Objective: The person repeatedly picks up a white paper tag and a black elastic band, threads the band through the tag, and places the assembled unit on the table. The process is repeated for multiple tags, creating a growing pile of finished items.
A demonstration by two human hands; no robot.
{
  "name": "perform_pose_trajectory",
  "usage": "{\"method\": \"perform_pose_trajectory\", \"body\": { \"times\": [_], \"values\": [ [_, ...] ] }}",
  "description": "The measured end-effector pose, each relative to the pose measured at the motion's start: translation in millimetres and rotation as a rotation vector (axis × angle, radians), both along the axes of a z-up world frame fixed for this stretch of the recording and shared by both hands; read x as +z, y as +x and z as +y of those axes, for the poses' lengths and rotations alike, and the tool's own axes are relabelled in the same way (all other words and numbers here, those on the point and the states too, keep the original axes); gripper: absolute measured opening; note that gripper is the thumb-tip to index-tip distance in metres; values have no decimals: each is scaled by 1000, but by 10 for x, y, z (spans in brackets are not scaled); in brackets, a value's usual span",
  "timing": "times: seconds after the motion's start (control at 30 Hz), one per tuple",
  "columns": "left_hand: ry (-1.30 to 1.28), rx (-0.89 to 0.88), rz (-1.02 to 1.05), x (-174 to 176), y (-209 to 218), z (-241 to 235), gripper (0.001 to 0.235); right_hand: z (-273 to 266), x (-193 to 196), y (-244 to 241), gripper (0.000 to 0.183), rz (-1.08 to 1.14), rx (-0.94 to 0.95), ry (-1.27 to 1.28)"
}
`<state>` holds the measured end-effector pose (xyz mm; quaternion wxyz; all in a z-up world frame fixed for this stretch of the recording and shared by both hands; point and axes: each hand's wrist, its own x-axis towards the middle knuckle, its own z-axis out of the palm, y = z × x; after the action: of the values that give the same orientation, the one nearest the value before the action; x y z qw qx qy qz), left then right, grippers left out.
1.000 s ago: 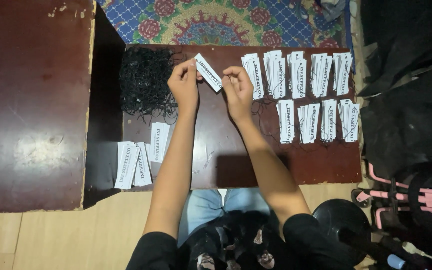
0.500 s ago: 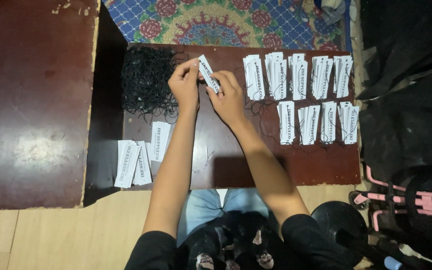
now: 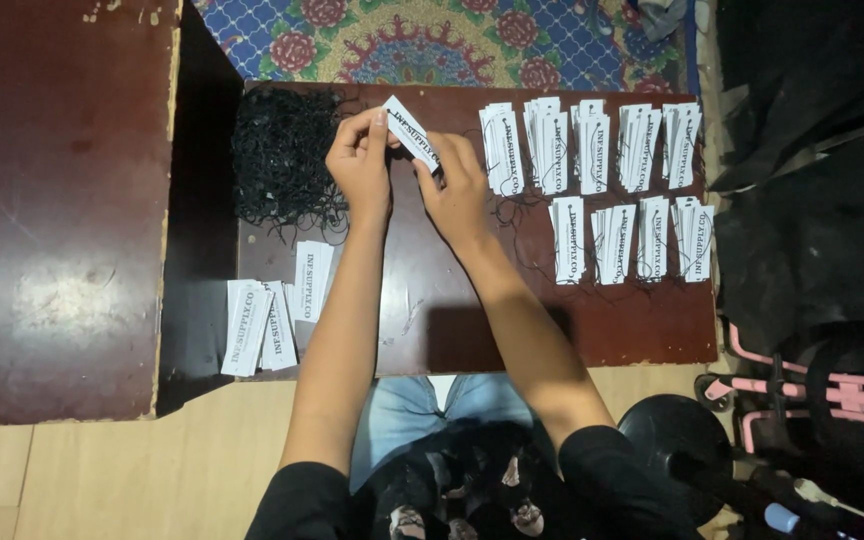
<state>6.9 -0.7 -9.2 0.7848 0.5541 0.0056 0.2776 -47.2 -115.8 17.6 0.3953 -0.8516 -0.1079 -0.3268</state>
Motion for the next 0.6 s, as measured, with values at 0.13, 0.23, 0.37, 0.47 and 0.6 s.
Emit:
{"method": "perform_pose_trajectory", "body": {
  "times": [0.13,0.23,0.37,0.47,0.6],
  "values": [
    [15,-4,-16,27,-14,-8,13,-20,111,-28,28,-52,-21,-87],
    [-43,-28,-38,4,3,1,14,-18,128,-26,22,-92,-38,-103],
    [-57,-57,-34,-22,30,5,15,-24,138,-29,18,-120,-99,-187],
    [-83,-90,-24,-91,66,2,17,-45,118,-18,17,-156,-129,-208],
    [-112,-126,54,-177,108,-21,30,-65,184,-73,16,-212,-138,-138]
  ]
}}
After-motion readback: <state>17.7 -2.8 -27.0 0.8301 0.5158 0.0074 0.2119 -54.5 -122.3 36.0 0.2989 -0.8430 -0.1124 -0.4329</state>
